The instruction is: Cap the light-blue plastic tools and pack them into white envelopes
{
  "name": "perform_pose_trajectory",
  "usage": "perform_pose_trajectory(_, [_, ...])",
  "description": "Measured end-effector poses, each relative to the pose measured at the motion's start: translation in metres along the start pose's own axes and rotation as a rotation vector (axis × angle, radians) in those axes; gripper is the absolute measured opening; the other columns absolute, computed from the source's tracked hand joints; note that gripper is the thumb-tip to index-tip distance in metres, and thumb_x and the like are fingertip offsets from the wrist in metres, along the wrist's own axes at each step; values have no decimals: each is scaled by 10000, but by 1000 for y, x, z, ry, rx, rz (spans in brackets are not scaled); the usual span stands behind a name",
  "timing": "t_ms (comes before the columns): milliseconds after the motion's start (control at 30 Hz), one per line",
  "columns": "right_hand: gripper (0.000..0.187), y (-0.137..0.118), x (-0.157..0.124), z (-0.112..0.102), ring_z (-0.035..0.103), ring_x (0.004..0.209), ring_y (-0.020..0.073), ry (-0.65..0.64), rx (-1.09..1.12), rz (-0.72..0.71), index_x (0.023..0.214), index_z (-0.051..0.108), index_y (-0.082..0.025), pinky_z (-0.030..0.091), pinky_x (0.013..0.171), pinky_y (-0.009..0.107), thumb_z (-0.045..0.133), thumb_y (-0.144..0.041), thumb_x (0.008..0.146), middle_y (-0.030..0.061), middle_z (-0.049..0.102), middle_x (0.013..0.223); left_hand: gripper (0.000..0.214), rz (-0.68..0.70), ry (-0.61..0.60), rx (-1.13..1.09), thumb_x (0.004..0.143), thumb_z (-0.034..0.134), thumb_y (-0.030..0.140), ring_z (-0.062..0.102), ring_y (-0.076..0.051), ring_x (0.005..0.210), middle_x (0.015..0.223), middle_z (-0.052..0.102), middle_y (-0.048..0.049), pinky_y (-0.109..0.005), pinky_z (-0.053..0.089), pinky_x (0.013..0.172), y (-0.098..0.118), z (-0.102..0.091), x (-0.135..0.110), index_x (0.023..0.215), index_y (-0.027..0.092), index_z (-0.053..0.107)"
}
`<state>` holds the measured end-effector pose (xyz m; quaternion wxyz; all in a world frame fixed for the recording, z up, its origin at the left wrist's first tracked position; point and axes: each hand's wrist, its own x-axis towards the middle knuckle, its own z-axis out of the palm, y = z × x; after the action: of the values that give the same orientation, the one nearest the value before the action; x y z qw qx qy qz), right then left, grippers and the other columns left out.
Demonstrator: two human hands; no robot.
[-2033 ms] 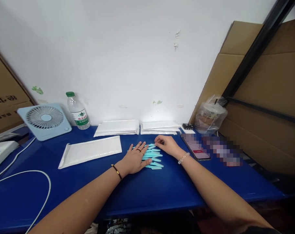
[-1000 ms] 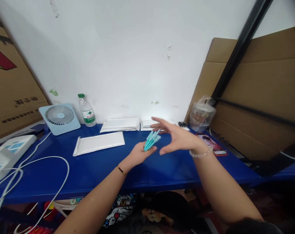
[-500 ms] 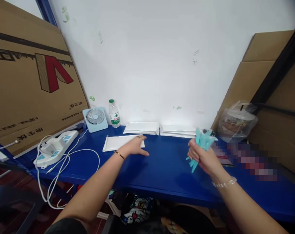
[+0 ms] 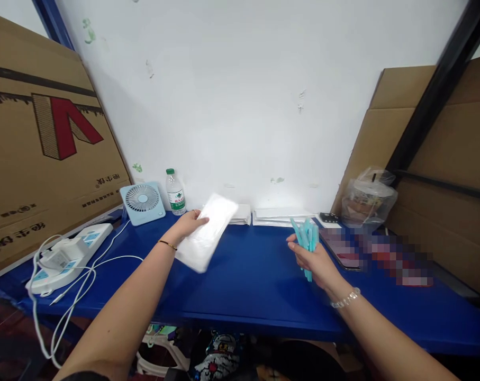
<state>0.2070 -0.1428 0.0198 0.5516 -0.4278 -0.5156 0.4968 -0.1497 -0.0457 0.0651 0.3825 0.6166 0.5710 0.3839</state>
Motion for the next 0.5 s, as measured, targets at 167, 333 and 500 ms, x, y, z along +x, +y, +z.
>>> perform_pose_trajectory(167, [426,-5,7,38,190,364,58,74,128,-37,1030,579,-203,146,386,223,736,-414,695,-122,267,432,296,72,152,-1020,778,652,165,653,-183,923,1063,673,-82,-343,548,819,36,70,-30,1066,171,585])
perform_pose_trajectory(333, [274,5,12,63,237,375,65,202,106,1,777,567,-194,179,386,225,738,-380,672,-94,307,440,246,25,214,-1244,806,607,93,621,-181,1041,1081,666,-99,-309,534,894,33,113,-55,1047,138,586])
perform_pose_trajectory(500, [254,9,12,46,228,367,74,203,73,45,634,470,-221,161,387,235,696,-326,685,-85,270,439,503,5,595,-779,874,538,304,439,-234,1275,1366,463,-146,-402,430,1017,12,94,-78,1329,182,362])
